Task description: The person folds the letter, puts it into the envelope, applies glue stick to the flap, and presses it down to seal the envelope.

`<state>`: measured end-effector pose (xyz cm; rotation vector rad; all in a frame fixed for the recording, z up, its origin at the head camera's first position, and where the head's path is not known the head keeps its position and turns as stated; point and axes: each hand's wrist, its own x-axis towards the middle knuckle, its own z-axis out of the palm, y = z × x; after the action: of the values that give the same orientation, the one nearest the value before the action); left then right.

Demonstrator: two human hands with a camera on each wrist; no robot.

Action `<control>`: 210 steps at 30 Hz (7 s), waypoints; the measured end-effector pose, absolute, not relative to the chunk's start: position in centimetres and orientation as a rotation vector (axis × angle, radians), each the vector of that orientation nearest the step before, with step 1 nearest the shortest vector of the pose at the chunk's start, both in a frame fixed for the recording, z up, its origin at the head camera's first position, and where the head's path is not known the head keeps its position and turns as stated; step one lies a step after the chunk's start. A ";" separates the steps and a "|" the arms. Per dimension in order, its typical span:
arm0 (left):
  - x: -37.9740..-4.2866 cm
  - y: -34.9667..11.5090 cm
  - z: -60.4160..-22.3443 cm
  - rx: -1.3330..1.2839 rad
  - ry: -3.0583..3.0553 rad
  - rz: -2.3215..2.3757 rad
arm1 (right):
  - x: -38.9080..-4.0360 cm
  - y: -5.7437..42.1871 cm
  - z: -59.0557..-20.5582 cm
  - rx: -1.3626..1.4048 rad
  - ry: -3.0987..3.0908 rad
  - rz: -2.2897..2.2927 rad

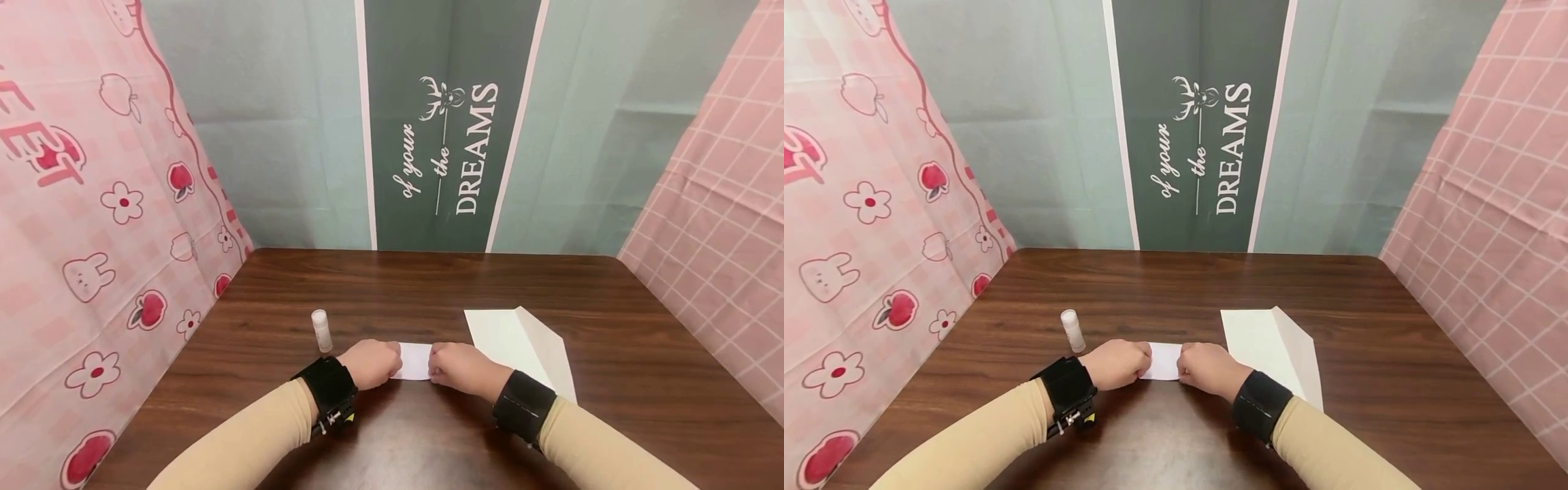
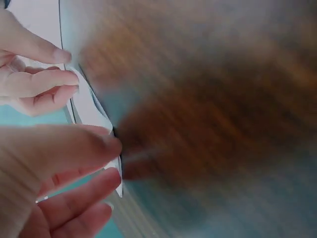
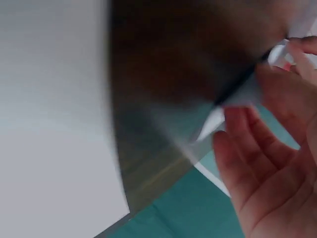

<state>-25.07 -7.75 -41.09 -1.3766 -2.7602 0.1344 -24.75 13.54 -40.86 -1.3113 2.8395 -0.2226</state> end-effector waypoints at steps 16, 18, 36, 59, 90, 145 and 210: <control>-25.2 -5.6 -40.7 -1.184 -2.838 0.261 | -24.6 11.2 -40.7 -1.014 2.889 -0.045; -25.1 -5.3 -40.8 -1.127 -2.872 0.261 | -24.8 11.1 -40.6 -0.982 2.850 -0.086; -24.4 -3.0 -40.1 -0.981 -2.994 0.413 | -25.5 10.2 -40.4 -0.874 2.732 0.032; -24.3 -2.3 -41.2 -0.879 -3.000 0.398 | -25.1 9.7 -40.3 -0.849 2.714 0.057; -24.1 -2.0 -41.8 -0.745 -3.018 0.340 | -25.2 9.7 -40.8 -0.810 2.736 0.011; -23.5 -1.3 -40.7 -0.614 -3.057 0.374 | -25.1 9.6 -40.7 -0.833 2.758 0.054; -23.8 -2.0 -40.7 -0.489 -3.125 0.412 | -25.2 9.6 -41.1 -0.789 2.762 0.032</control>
<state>-23.76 -2.01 -40.75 -0.4894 -3.1248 0.4118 -25.17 9.65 -41.10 -0.7891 2.7623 0.0316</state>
